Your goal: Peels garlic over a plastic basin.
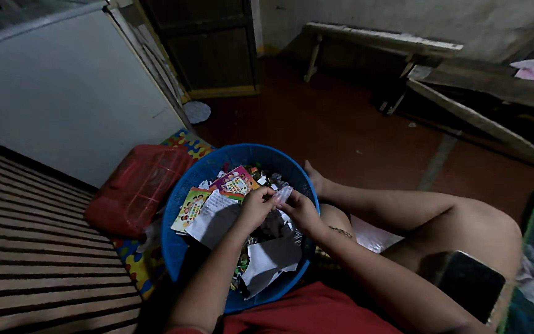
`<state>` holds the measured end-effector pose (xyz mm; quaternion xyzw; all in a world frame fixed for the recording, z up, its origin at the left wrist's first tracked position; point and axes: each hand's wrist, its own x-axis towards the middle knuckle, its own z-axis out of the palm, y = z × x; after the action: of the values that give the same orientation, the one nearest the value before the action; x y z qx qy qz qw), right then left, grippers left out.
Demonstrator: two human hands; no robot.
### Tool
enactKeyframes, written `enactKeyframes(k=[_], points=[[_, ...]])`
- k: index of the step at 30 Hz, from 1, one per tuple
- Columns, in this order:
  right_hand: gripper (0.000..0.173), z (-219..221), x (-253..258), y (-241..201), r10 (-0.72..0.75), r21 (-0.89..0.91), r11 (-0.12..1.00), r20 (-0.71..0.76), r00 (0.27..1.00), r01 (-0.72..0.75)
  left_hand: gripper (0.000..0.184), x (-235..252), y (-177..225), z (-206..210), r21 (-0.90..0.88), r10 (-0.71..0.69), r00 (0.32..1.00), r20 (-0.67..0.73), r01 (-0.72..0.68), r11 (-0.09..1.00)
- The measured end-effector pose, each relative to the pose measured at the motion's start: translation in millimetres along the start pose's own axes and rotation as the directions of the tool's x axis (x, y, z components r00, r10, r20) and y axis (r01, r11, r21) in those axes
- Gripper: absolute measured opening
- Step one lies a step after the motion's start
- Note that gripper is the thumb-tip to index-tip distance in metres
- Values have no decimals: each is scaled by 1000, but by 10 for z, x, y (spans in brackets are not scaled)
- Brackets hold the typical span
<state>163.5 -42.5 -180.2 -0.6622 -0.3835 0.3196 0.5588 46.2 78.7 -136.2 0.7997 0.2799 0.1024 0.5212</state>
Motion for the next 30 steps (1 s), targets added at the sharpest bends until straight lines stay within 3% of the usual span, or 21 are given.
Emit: enactKeyframes(k=[3,9,11,17,21,25,30], points=[[24,-20,0,-12,28,-161,987,7,1000,-27,20,-34,63,-68,-11,-27,998,-49,26,1000],[27,-26,31,-20,108,-275,957,51,993,-90,9,-45,50,-277,-214,19,953,-304,-87,973],[26,-26,29,-18,107,-227,970,58,993,-91,10,-16,-8,-303,-211,43,938,-345,-122,970],[18,-28,21,45,39,165,986,-4,999,-37,25,34,-81,-148,75,36,983,-177,-23,997],[15,-34,3,40,0,329,944,5,1000,-1,24,31,-65,-32,108,58,993,-104,-47,993],[29,-30,15,46,-4,408,913,-11,1000,8,24,-4,7,-8,123,79,996,-44,-73,990],[33,-17,17,40,42,394,918,-3,999,-37,25,-2,-5,5,39,61,998,7,-61,997]])
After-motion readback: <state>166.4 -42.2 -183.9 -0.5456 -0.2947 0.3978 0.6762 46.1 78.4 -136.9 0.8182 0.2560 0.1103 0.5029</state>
